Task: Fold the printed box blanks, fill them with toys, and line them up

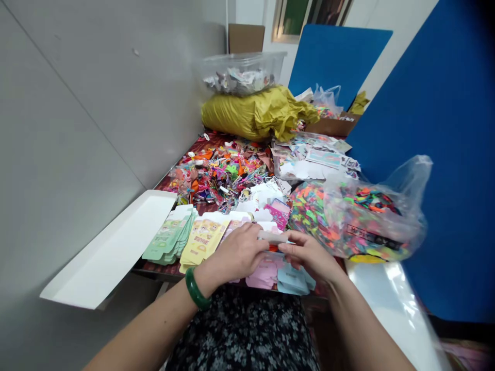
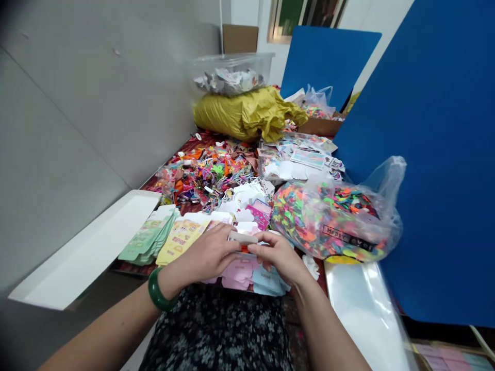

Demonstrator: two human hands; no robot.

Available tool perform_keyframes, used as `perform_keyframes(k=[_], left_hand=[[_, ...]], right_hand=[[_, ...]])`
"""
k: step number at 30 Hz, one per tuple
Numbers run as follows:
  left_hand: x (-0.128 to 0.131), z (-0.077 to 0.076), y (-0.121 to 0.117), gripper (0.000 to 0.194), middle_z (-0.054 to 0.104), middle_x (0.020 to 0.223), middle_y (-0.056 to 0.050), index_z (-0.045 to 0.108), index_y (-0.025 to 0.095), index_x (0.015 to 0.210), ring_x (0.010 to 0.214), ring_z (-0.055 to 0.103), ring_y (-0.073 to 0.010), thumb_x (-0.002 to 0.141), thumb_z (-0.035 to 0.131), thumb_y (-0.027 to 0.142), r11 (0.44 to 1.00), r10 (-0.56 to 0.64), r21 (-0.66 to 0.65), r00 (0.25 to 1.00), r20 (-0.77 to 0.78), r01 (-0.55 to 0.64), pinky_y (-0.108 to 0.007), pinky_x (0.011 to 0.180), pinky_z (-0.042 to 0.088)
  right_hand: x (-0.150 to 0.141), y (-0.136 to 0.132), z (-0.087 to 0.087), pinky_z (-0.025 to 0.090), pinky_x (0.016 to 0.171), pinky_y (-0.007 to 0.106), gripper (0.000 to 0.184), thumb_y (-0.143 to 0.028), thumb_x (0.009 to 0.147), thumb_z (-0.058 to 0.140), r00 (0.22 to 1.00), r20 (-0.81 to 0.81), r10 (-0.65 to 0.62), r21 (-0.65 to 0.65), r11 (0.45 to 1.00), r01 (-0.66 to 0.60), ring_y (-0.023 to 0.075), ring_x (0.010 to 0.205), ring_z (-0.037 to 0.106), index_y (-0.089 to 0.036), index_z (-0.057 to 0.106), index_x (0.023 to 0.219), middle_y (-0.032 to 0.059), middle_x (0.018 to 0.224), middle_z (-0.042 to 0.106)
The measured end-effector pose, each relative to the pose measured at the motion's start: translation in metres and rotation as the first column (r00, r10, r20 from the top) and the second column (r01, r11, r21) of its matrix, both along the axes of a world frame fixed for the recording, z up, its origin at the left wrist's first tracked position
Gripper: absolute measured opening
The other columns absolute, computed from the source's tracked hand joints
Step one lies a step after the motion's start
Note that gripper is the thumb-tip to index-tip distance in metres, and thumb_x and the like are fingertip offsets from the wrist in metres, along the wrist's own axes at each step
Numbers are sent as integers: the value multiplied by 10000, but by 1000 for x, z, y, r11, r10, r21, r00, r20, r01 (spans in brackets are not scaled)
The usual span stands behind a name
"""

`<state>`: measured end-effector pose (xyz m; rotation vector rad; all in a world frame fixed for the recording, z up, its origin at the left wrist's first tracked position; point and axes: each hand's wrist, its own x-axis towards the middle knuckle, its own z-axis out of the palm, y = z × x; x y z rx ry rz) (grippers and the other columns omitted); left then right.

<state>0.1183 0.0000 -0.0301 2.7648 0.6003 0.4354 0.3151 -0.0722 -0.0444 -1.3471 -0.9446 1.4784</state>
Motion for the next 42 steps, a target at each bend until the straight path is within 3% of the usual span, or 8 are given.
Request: perform_keyframes(k=[6, 10, 13, 16, 20, 23, 33, 42], left_hand=[[-7, 4, -2, 245, 592, 1113, -77, 619, 255, 1137, 1036, 547, -229, 906, 536, 257, 926, 56, -372, 950, 307, 66, -375, 886, 461], [-6, -11, -5, 172, 600, 1010, -44, 563, 212, 1063, 849, 571, -162, 913, 525, 287, 697, 437, -717, 807, 398, -23, -262, 690, 471], [1, -18, -8, 175, 607, 938, -18, 585, 204, 1034, 810, 567, -150, 873, 573, 273, 552, 478, -834, 818, 320, 3, -255, 687, 472], [6, -18, -9, 184, 614, 846, 7, 613, 210, 1026, 732, 570, -136, 844, 601, 238, 484, 493, -874, 815, 304, 34, -242, 637, 475], [3, -23, -10, 100, 637, 853, -10, 687, 190, 898, 706, 584, -129, 812, 646, 220, 585, 484, -810, 792, 372, 23, -242, 629, 484], [-2, -28, -14, 151, 662, 946, -50, 725, 185, 897, 865, 627, -174, 752, 731, 229, 655, 410, -752, 804, 430, 69, -273, 719, 520], [1, -19, -17, 196, 727, 987, -71, 693, 184, 995, 947, 635, -212, 799, 693, 178, 867, 321, -490, 849, 419, -86, -366, 834, 512], [7, -15, -14, 109, 732, 932, -61, 689, 177, 934, 901, 666, -188, 848, 622, 175, 870, 329, -487, 823, 463, -74, -337, 833, 522]], right_hand=[[0, 9, -8, 230, 339, 155, 368, -381, 608, 826, 989, -145, -18, -110, 994, 2, 14, 374, 347, -159, 692, 870, -55, 576, 543], [-2, 9, -8, 233, 321, 159, 372, -385, 617, 821, 990, -138, 1, -93, 996, -14, 16, 363, 351, -148, 683, 868, -47, 593, 560], [-7, 8, -5, 247, 311, 160, 329, -359, 656, 801, 997, -82, 5, -30, 1000, -8, 13, 349, 347, -171, 662, 887, -55, 634, 568], [-11, 4, -5, 311, 326, 179, 278, -349, 720, 752, 991, 88, -100, 146, 986, 86, 32, 373, 405, -208, 663, 943, -18, 770, 629], [-12, -9, -12, 505, 505, 259, 144, -317, 794, 688, 883, 387, -264, 538, 843, 16, 141, 647, 622, -222, 736, 891, 81, 1034, 662], [-9, -18, -18, 554, 647, 292, 107, -256, 824, 663, 796, 515, -318, 640, 760, -111, 210, 879, 662, -228, 740, 893, 100, 1069, 671], [-4, -16, -14, 563, 768, 340, 150, -264, 876, 607, 632, 681, -369, 650, 702, -291, 229, 964, 654, -212, 650, 1010, 109, 1049, 681], [-3, -9, -4, 553, 706, 328, 116, -246, 898, 565, 611, 720, -329, 619, 702, -351, 207, 834, 663, -214, 627, 990, 85, 907, 700]])
